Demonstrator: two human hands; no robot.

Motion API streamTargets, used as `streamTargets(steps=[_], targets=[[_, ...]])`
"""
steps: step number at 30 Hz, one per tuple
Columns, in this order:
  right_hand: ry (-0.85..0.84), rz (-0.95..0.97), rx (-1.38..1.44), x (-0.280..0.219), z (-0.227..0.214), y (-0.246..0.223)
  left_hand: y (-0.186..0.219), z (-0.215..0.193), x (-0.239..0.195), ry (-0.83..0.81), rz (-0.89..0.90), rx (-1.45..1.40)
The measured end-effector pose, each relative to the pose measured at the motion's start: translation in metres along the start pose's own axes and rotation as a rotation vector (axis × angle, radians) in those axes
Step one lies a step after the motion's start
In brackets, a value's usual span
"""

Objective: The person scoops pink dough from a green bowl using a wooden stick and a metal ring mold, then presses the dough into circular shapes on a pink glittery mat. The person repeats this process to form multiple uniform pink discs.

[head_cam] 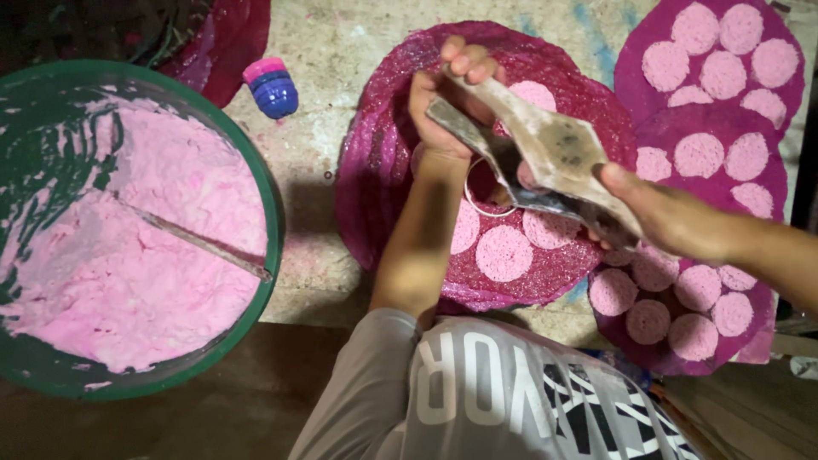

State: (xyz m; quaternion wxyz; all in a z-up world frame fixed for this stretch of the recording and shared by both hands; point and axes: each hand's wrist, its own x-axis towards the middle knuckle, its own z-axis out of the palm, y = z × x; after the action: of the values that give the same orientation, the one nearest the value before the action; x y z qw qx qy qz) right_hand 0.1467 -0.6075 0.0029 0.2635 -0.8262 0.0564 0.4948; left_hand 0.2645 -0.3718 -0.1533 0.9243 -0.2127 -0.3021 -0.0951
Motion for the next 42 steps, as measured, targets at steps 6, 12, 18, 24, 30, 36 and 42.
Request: streamTargets(steps=[6, 12, 18, 24, 30, 36, 42], targets=[[0.065, 0.096, -0.125, 0.008, 0.016, -0.039, 0.032, 0.011, 0.0, -0.025, -0.025, 0.02], [0.0, 0.106, -0.038, -0.007, 0.022, -0.059, 0.024, -0.002, -0.021, -0.001, -0.015, 0.022], [0.101, 0.295, -0.214, -0.019, 0.01, -0.058, -0.002, -0.029, -0.019, 0.025, 0.022, 0.073], [0.264, 0.05, -0.223, -0.002, 0.011, -0.041, 0.005, -0.019, 0.013, -0.003, -0.044, -0.012], [0.237, -0.087, -0.088, 0.022, 0.034, -0.035, 0.037, -0.006, 0.014, -0.014, -0.094, 0.048], [0.137, 0.096, 0.054, 0.003, 0.026, -0.045, 0.02, -0.011, -0.007, 0.036, -0.064, 0.119], [0.279, 0.071, -0.159, 0.0, 0.015, -0.048, 0.011, -0.014, 0.006, 0.048, -0.002, 0.184]])
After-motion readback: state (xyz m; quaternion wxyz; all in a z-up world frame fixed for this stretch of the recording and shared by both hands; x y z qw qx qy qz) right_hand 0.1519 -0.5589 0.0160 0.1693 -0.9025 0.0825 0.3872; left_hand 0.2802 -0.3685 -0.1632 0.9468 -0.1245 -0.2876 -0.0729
